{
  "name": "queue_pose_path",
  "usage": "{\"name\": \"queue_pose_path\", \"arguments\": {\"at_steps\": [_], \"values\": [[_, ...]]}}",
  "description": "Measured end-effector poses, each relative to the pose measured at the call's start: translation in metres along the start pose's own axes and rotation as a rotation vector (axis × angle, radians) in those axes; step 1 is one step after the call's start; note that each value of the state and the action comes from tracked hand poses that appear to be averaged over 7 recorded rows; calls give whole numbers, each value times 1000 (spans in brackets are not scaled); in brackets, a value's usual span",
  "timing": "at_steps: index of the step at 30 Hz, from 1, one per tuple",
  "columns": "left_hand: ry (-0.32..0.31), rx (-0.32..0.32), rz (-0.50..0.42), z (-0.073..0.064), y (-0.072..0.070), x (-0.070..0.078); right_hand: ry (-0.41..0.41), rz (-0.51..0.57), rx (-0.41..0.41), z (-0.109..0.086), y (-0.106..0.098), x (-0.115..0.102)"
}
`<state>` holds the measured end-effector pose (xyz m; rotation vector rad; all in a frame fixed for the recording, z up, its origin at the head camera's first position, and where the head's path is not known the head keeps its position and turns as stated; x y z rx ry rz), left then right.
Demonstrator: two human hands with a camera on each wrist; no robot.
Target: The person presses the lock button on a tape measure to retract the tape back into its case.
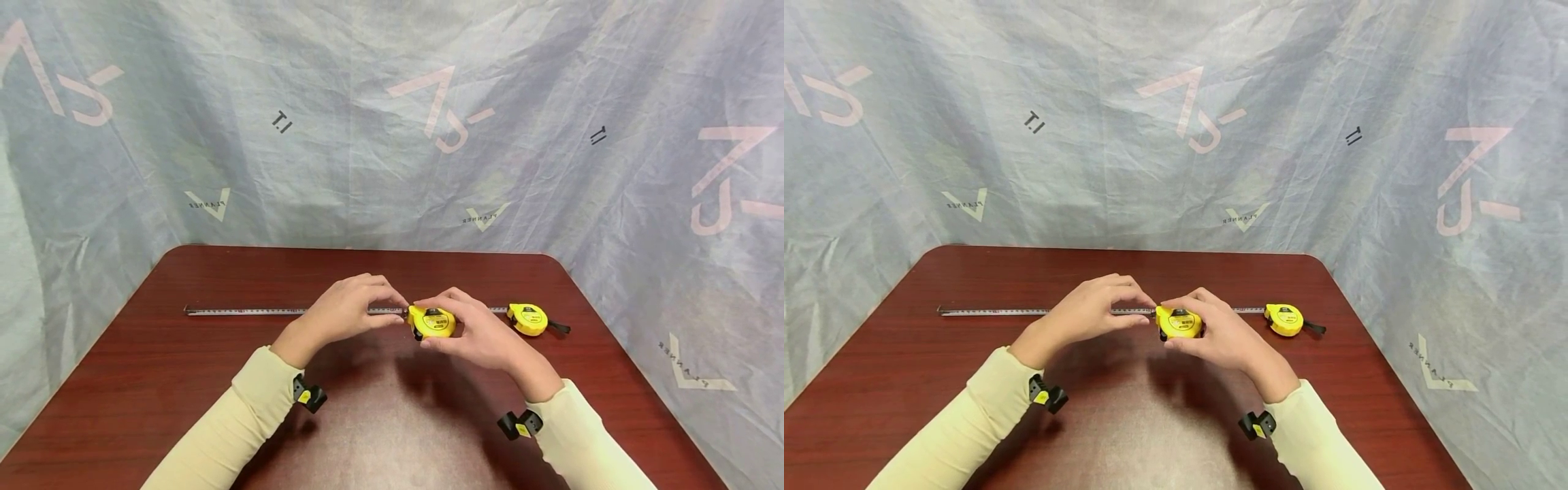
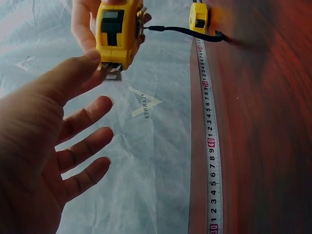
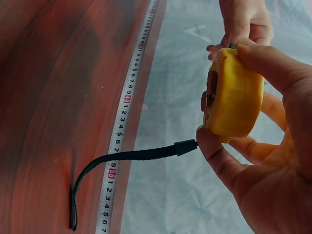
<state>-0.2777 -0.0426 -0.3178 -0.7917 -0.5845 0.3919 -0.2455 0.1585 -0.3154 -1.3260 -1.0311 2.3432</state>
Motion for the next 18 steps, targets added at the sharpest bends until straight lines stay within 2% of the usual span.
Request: {"name": "queue_pose_path", "arguments": {"at_steps": [6,10,14,18], "values": [[-47,-10,-4,-3,-5,-6,16,-28,-4,-4,-2,4],[-84,-12,-7,-10,-12,-14,25,-48,4,-10,-6,9],[-129,-22,9,-24,-23,-27,53,-50,7,-21,-12,13],[-195,-26,39,-43,-38,-45,84,-78,12,-38,-21,19]]}}
Point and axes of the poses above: each hand's wrist, its own z-axis towards the middle knuckle, its own y-axis out of the palm, x = y × z, the point moved 6 cm from there along z, towards the middle knuckle, and after that the axes turned 11 degrees about x, right-handed, at the moved point
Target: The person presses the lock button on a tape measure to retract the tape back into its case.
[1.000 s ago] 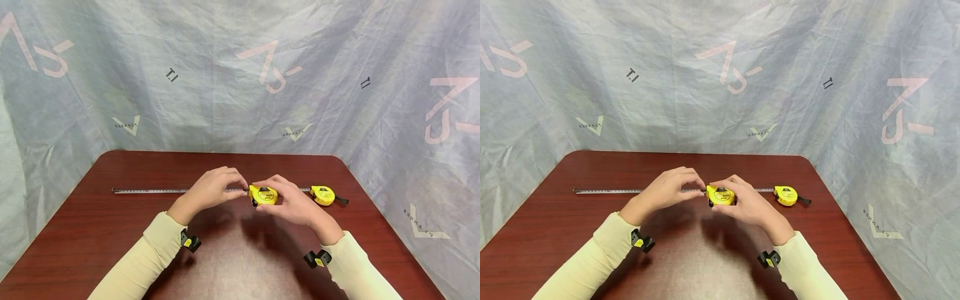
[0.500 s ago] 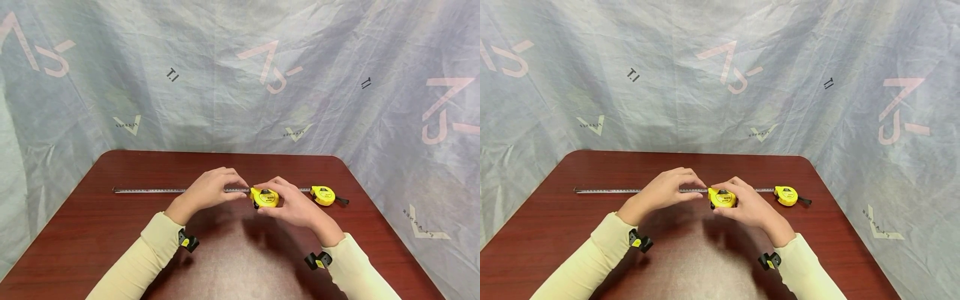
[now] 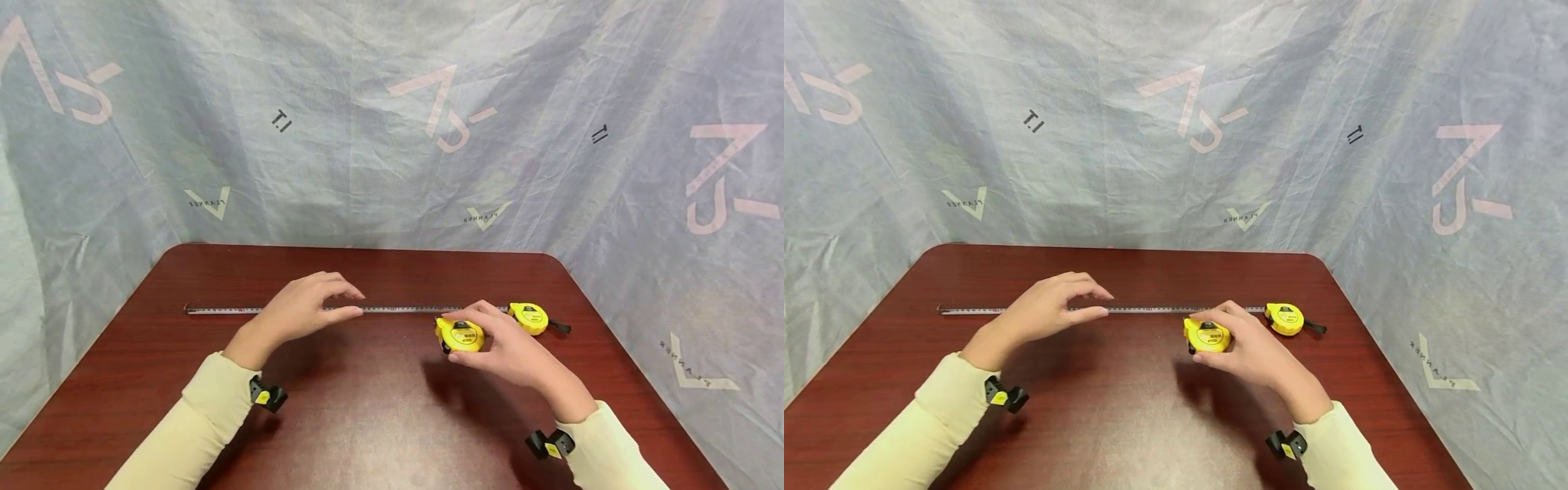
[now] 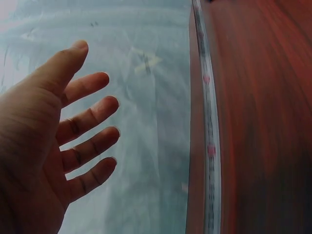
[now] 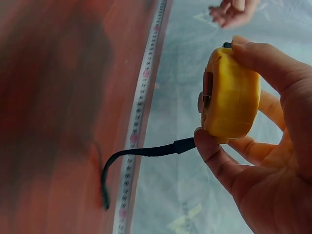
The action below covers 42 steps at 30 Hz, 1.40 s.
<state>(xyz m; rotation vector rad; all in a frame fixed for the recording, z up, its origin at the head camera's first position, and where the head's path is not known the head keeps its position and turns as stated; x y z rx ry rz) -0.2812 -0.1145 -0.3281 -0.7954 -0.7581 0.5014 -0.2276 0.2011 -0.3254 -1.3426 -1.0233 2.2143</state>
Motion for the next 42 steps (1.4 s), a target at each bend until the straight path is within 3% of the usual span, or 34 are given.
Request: {"name": "queue_pose_path", "arguments": {"at_steps": [11,16,23,34,42], "values": [[-162,10,82,-56,-47,-59,-50,-40,40,-53,-22,26],[-214,19,118,-82,-60,-81,-54,-80,43,-73,-30,40],[-301,13,165,-113,-75,-105,-1,-147,44,-90,-39,63],[-326,51,222,-140,-96,-126,-21,-252,73,-104,-47,89],[-356,61,230,-152,-100,-136,-10,-245,82,-111,-51,96]]}}
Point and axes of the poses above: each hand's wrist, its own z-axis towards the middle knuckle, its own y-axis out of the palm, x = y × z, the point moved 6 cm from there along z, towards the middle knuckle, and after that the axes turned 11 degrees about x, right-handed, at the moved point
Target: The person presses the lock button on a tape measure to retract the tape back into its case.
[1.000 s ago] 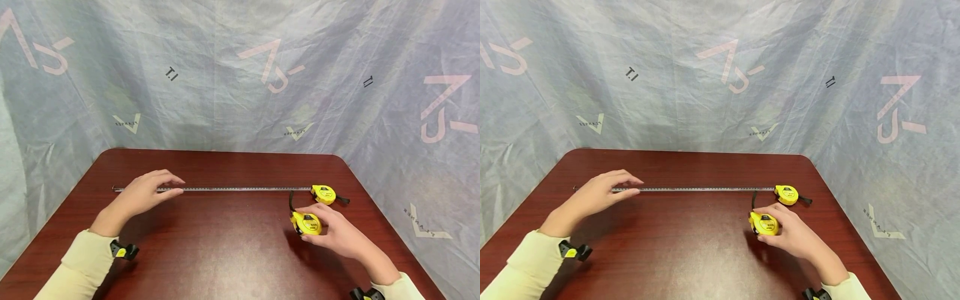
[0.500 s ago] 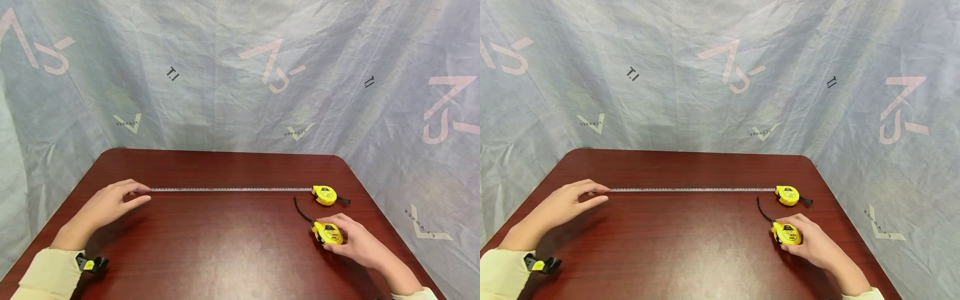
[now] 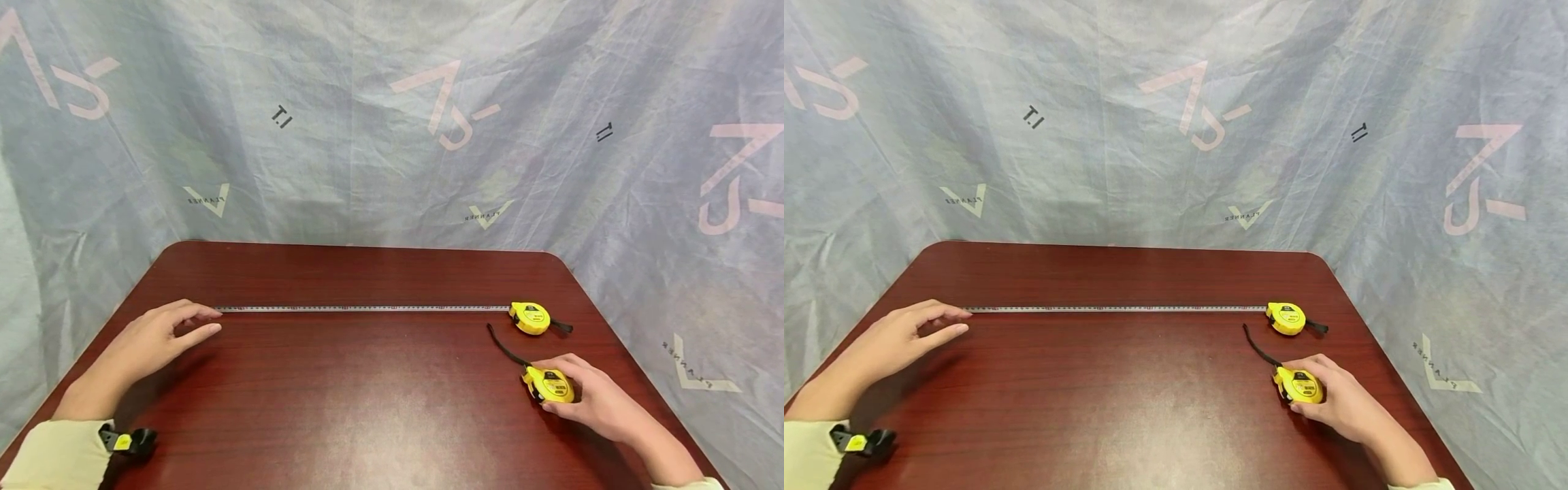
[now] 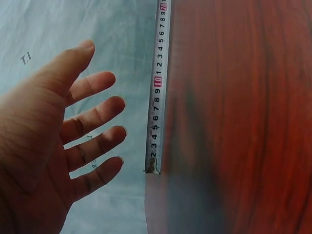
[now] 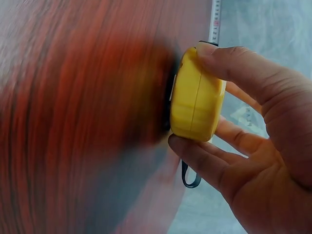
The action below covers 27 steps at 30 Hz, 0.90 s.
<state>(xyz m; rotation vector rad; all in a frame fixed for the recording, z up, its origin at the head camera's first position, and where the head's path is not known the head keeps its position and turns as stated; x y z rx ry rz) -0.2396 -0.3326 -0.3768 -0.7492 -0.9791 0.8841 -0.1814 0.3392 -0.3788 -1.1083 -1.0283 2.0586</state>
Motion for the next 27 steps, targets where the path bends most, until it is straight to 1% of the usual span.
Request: {"name": "queue_pose_path", "arguments": {"at_steps": [4,7,10,13,16,18,21,24,27], "values": [[-16,-11,2,-2,0,-4,3,23,-12,-2,-2,2],[-23,-5,6,-3,-1,-6,-2,39,-20,-3,-3,4],[-16,4,3,-3,-1,-9,4,75,-28,-3,-6,5],[-5,18,3,-2,-2,-12,29,101,-37,0,-11,6],[13,47,-3,-1,-3,-13,46,96,-35,6,-15,8],[31,68,-14,1,-4,-14,49,63,-23,11,-18,9],[58,100,-28,5,-7,-14,64,42,-2,21,-21,12],[65,104,-35,11,-10,-15,67,38,18,32,-23,16],[52,102,-47,19,-13,-18,66,40,20,43,-24,19]]}}
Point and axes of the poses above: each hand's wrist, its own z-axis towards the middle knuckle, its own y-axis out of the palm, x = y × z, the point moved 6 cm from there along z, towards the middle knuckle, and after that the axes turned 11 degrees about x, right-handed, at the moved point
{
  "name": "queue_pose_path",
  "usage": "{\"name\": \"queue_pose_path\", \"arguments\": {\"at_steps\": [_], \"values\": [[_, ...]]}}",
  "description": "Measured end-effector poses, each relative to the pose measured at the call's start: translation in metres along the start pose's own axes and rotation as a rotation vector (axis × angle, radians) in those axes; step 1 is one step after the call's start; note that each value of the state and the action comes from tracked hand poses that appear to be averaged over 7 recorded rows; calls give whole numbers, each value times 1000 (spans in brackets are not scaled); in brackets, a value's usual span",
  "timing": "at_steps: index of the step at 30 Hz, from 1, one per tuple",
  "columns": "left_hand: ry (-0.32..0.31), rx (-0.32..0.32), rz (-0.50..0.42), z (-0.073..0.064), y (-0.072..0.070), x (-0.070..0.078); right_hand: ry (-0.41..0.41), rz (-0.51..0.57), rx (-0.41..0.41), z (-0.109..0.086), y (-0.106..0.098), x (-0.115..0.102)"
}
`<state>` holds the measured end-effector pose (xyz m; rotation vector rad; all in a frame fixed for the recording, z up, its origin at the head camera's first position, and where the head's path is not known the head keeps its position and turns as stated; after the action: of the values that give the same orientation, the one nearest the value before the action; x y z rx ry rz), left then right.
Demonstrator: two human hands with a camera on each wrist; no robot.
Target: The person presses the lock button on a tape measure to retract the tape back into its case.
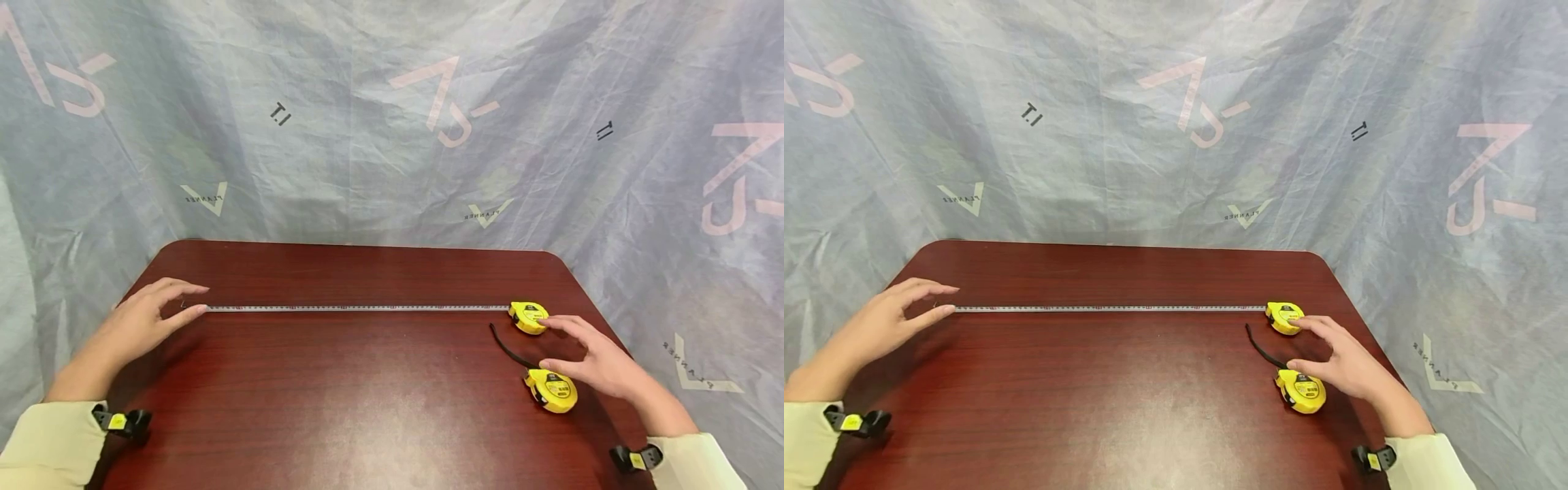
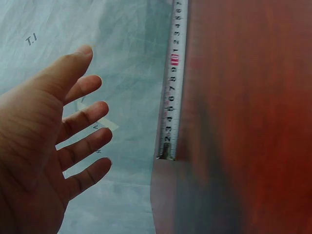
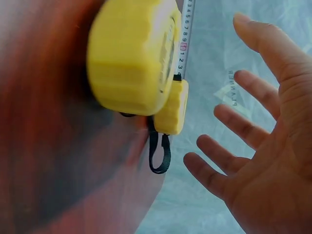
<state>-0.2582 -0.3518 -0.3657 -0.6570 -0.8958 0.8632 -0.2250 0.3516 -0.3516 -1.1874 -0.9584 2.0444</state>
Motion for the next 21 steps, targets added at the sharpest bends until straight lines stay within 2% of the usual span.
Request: {"name": "queue_pose_path", "arguments": {"at_steps": [8,10,17,21], "values": [[-30,36,-47,19,-5,-14,56,31,-68,29,3,11],[-35,23,-52,22,-5,-18,86,53,-87,36,4,16],[-128,-45,-46,24,3,-34,148,54,-98,56,4,34],[-136,-50,-46,23,6,-40,177,59,-120,63,6,43]]}}
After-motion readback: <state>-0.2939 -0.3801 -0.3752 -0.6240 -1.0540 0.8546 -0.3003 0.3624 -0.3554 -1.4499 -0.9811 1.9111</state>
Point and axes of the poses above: each hand's wrist, its own z-axis towards the middle knuckle, its own y-axis out of the palm, x = y × z, the point moved 6 cm from there along z, towards the middle knuckle, and after that the axes turned 11 degrees about x, right-handed, at the moved point
